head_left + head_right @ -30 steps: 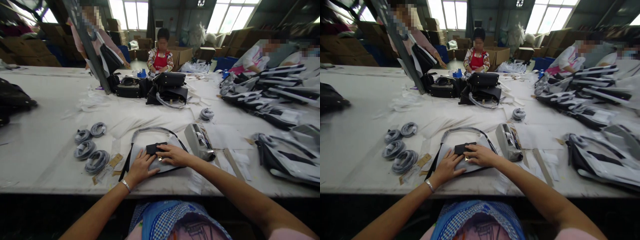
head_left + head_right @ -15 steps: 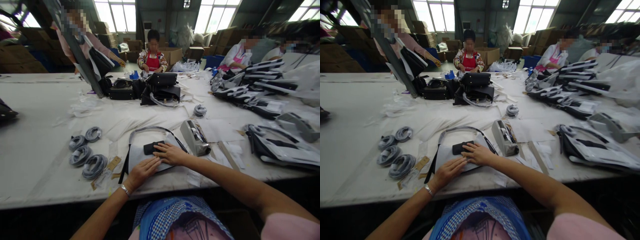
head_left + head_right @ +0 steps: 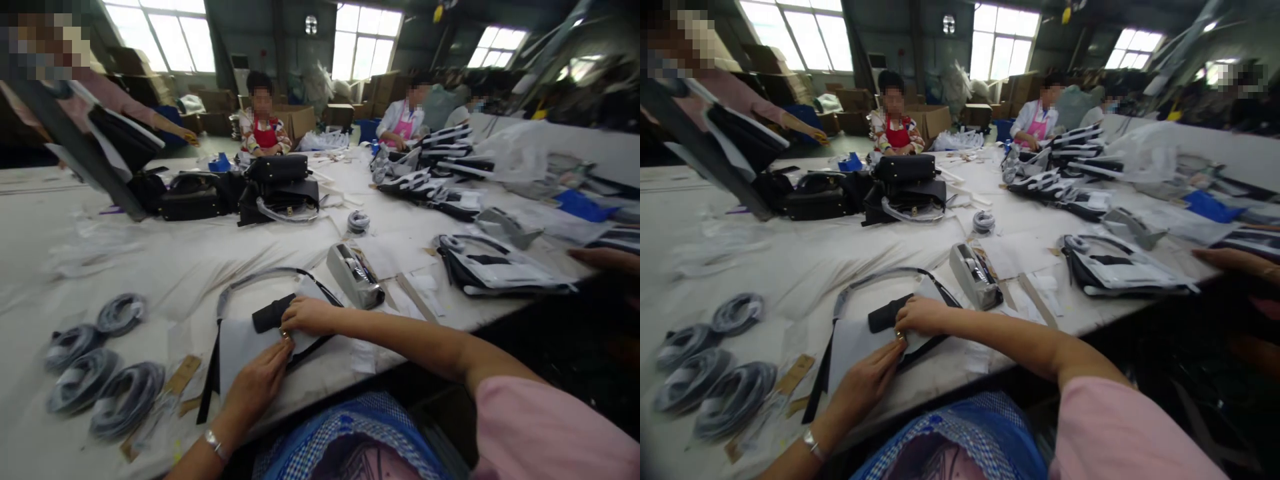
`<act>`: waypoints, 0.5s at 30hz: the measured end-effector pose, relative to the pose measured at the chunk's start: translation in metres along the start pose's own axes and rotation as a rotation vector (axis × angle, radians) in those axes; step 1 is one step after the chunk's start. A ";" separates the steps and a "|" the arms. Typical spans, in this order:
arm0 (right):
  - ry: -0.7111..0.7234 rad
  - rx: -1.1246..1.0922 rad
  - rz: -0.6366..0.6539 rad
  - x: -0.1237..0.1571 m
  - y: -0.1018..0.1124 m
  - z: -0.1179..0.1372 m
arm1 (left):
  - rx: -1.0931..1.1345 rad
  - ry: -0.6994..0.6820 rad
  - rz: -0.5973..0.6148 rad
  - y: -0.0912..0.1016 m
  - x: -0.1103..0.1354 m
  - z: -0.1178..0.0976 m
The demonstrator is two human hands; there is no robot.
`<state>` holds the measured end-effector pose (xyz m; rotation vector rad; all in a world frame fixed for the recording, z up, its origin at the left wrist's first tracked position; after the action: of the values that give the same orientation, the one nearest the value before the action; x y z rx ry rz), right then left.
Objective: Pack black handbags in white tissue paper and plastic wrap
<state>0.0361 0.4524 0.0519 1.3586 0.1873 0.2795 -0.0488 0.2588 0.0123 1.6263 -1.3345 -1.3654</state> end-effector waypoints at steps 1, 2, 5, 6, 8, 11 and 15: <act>0.004 -0.013 -0.004 -0.003 0.000 -0.001 | -0.018 -0.019 -0.017 -0.002 0.002 0.000; 0.003 -0.029 -0.007 -0.006 0.000 -0.002 | -0.038 -0.042 -0.033 -0.005 0.004 0.001; -0.005 -0.078 -0.003 -0.011 -0.002 -0.006 | -0.098 -0.109 -0.071 -0.011 0.009 0.005; 0.006 -0.095 0.008 -0.012 -0.003 -0.007 | -0.114 -0.126 -0.078 -0.012 0.010 0.007; 0.032 -0.127 0.026 -0.012 -0.004 -0.009 | -0.146 -0.159 -0.090 -0.014 0.011 0.010; 0.079 -0.156 0.030 -0.013 -0.005 -0.011 | -0.190 -0.208 -0.105 -0.015 0.011 0.013; 0.125 -0.093 0.048 -0.019 -0.011 -0.014 | -0.223 -0.245 -0.125 -0.017 0.010 0.015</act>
<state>0.0145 0.4577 0.0379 1.2555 0.2435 0.4088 -0.0581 0.2563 -0.0102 1.4480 -1.1784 -1.7679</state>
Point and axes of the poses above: each hand's wrist, its own x-axis away from the middle knuckle, its own y-axis out of the back of the hand, z = x × y, the point moved 2 cm from there along -x, towards the middle knuckle
